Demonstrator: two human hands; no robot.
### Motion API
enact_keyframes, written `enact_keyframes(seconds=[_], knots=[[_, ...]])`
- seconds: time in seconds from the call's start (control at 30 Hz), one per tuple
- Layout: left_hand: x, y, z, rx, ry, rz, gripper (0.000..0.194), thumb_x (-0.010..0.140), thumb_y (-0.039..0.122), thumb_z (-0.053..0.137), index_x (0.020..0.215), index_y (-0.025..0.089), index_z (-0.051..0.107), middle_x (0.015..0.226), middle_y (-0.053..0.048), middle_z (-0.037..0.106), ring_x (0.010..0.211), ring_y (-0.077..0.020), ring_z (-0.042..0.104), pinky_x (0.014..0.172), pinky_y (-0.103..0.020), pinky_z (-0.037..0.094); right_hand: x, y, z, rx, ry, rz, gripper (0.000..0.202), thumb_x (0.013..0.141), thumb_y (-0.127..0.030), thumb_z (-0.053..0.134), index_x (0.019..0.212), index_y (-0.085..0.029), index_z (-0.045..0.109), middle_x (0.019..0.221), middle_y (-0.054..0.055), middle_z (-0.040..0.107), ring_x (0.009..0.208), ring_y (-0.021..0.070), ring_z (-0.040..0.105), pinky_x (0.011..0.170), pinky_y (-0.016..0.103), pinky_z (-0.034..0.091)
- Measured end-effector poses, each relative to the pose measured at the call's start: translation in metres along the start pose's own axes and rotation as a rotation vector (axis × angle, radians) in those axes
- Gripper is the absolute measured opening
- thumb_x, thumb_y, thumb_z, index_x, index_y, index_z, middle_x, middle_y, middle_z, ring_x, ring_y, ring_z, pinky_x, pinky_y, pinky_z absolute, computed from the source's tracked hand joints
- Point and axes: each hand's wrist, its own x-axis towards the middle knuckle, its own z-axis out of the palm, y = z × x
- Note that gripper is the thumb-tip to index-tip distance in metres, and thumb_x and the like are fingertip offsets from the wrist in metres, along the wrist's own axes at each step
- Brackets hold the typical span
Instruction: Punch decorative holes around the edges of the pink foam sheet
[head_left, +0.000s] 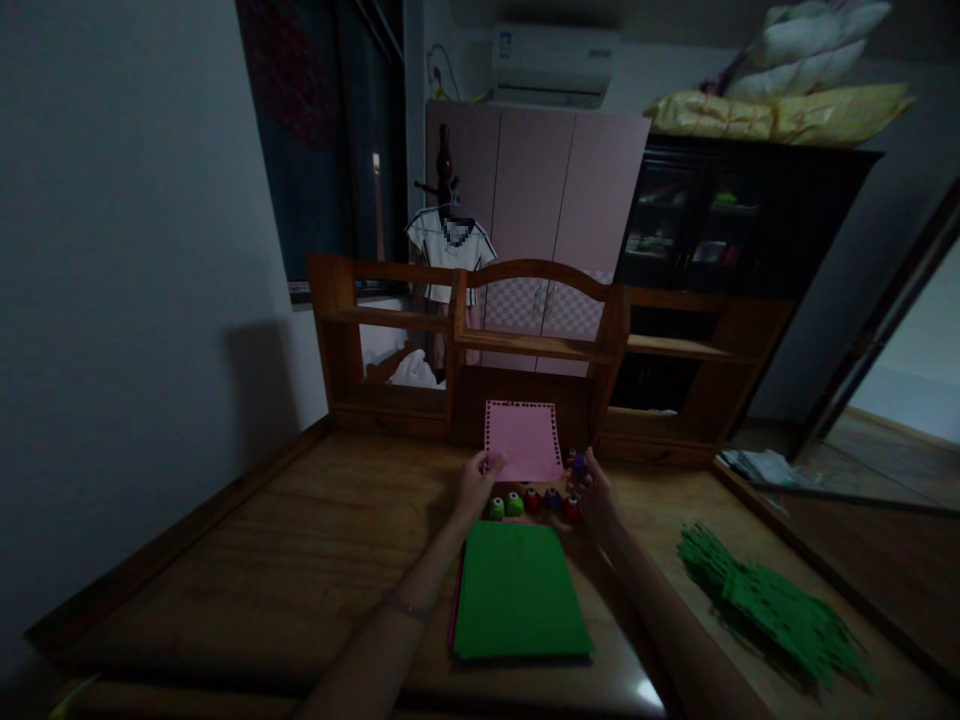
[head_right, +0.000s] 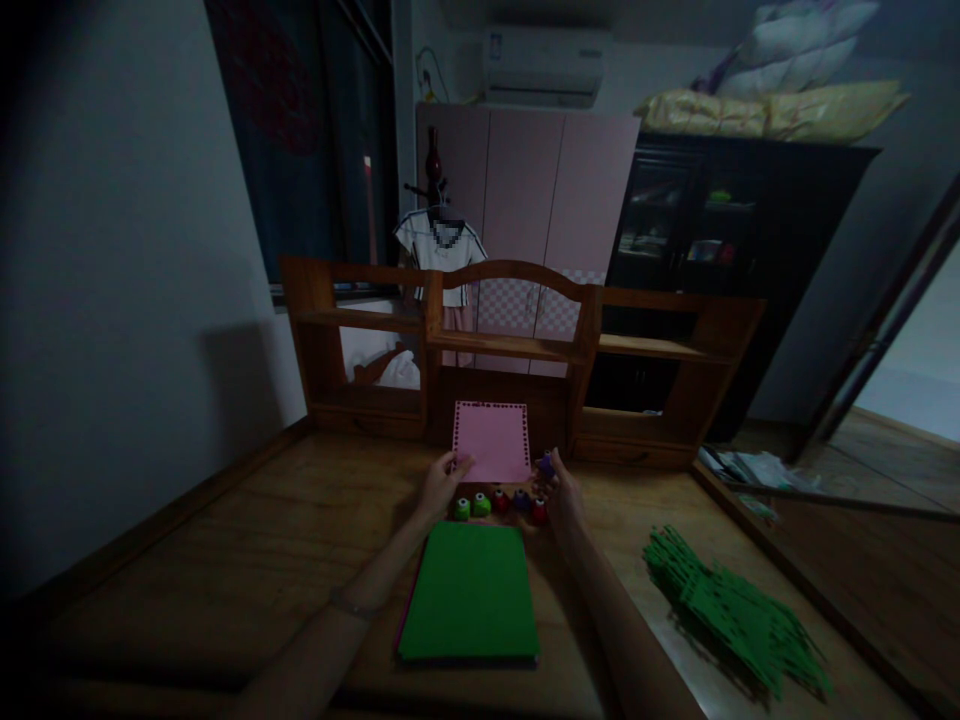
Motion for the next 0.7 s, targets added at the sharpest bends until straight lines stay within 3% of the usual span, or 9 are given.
enact_keyframes(seconds=[0.27, 0.5, 0.7], knots=[[-0.0005, -0.0005, -0.0009, -0.013, -0.022, -0.001, 0.039, 0.077, 0.048, 0.057, 0.091, 0.012, 0.063, 0.085, -0.006, 0.064, 0.078, -0.0178, 0.057, 0.067, -0.025, 0.041, -0.0036, -0.0012, 0.0031, -0.003, -0.004, -0.032, 0.034, 0.068, -0.052, 0.068, 0.076, -0.019, 0.063, 0.07, 0.002, 0.066, 0.051, 0.0109, 0.055, 0.046, 0.022, 0.044], [0.0001, 0.0, -0.0003, -0.003, -0.014, -0.016, 0.041, 0.077, 0.049, 0.057, 0.093, 0.012, 0.063, 0.088, -0.006, 0.065, 0.08, -0.0184, 0.058, 0.069, -0.026, 0.043, -0.0046, -0.0004, 0.0033, 0.007, -0.037, -0.038, 0.034, 0.07, -0.053, 0.066, 0.07, -0.019, 0.058, 0.056, -0.002, 0.057, 0.042, 0.0081, 0.045, 0.038, 0.021, 0.037], [-0.0001, -0.0014, -0.0013, 0.004, -0.006, 0.003, 0.039, 0.077, 0.048, 0.057, 0.093, 0.013, 0.063, 0.088, -0.006, 0.066, 0.081, -0.0187, 0.059, 0.07, -0.026, 0.043, -0.0089, -0.0011, 0.0027, -0.061, -0.041, -0.241, 0.025, 0.071, -0.046, 0.067, 0.077, -0.023, 0.058, 0.062, -0.004, 0.057, 0.044, 0.0067, 0.044, 0.037, 0.018, 0.032]])
